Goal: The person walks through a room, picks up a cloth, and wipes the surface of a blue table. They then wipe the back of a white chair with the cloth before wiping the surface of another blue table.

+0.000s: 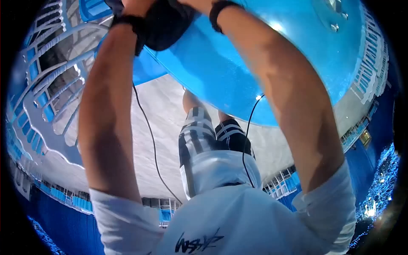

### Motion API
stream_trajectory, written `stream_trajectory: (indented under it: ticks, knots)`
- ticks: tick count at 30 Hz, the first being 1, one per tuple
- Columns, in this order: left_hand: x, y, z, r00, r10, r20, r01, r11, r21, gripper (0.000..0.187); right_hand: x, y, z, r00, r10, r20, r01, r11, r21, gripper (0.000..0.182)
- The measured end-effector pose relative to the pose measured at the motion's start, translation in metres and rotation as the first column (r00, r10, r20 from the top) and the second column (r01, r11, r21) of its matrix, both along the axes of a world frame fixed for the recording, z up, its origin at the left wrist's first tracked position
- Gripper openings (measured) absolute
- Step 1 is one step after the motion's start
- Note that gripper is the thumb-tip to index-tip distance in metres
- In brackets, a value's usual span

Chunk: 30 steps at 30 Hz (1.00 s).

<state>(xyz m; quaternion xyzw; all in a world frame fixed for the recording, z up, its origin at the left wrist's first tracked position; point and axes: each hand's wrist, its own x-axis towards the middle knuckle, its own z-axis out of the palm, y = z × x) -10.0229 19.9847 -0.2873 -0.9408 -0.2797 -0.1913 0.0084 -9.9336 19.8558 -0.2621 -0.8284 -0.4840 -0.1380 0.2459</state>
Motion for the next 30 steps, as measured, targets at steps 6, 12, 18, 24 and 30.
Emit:
stream_trajectory:
  ticks: [6,12,18,24,30]
  knots:
    - [-0.077,-0.139,0.026,0.997,-0.051,0.060,0.058,0.992,-0.113,0.062,-0.079,-0.135,0.016,0.992,-0.044,-0.122,0.037,0.997,-0.064,0.058]
    - [-0.145,-0.316,0.059,0.993,-0.017,-0.119,-0.018,0.959,-0.281,0.065,-0.125,-0.299,0.050,0.944,0.084,-0.319,-0.144,0.975,-0.168,0.056]
    - [-0.178,-0.472,0.076,0.947,-0.155,-0.282,0.031,0.917,-0.398,0.070,-0.134,-0.467,0.068,0.889,0.124,-0.441,-0.222,0.958,-0.179,0.066]
    - [-0.133,-0.611,0.092,0.762,-0.527,-0.376,0.292,0.798,-0.527,0.074,-0.110,-0.641,0.078,0.891,-0.100,-0.443,-0.027,0.962,-0.271,0.062]
    - [-0.052,-0.702,0.110,0.595,-0.766,-0.241,0.516,0.595,-0.616,0.077,-0.084,-0.759,0.071,0.875,-0.359,-0.324,0.216,0.890,-0.403,0.065]
